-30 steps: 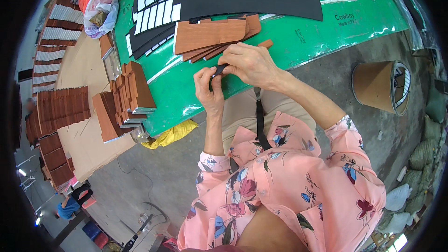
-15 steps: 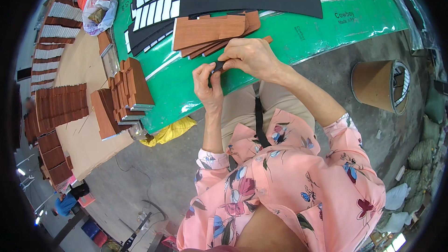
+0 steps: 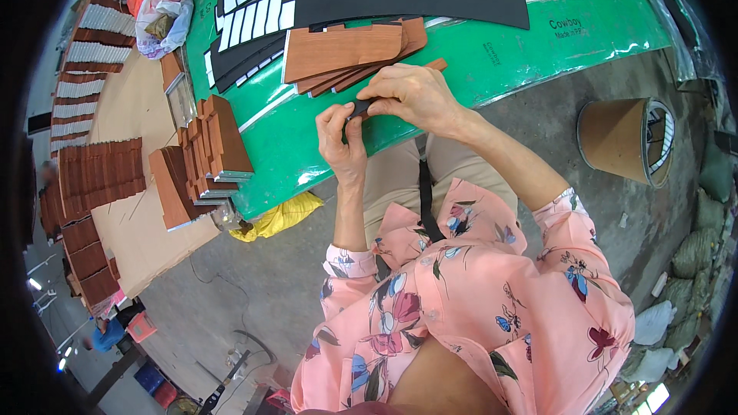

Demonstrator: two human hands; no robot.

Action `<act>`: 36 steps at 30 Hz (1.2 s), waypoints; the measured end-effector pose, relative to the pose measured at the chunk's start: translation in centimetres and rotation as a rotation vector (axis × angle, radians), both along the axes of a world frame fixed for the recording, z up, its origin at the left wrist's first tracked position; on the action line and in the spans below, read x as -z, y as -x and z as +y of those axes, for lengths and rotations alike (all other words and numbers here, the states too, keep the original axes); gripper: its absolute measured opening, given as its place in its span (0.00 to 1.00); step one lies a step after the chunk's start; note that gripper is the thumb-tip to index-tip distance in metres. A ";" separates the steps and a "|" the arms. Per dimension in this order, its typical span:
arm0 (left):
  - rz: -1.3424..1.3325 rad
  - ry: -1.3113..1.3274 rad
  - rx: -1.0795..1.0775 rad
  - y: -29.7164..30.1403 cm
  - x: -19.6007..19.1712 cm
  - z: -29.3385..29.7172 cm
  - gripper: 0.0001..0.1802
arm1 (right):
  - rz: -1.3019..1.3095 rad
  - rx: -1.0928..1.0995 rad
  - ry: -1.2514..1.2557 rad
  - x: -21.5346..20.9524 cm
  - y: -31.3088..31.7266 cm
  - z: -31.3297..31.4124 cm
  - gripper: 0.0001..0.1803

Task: Applying black adhesive strips and metal clips to rectangular wooden blocks.

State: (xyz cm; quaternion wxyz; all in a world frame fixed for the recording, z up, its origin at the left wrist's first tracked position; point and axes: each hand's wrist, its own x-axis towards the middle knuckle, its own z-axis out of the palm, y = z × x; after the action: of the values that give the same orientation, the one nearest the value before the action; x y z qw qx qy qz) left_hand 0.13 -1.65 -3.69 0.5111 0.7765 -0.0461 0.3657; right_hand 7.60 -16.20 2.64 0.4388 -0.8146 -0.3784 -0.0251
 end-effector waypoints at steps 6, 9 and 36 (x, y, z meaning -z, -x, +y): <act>-0.013 -0.020 -0.004 -0.2 -0.3 0.1 0.14 | 0.225 -0.038 -0.059 -0.2 0.0 -1.0 0.20; -0.010 -0.040 0.010 -0.4 -0.2 0.0 0.14 | -0.024 -0.052 -0.105 0.4 0.2 -1.1 0.19; 0.020 -0.318 -0.088 -0.3 0.1 -0.5 0.19 | -0.251 0.070 0.345 1.3 -30.8 13.6 0.07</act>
State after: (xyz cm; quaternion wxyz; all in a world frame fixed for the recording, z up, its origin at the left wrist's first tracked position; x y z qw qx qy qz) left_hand 0.43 -2.18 -3.78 0.3655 0.8525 -0.0642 0.3681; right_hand 38.35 -2.61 1.32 0.2413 -0.8808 -0.4002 -0.0763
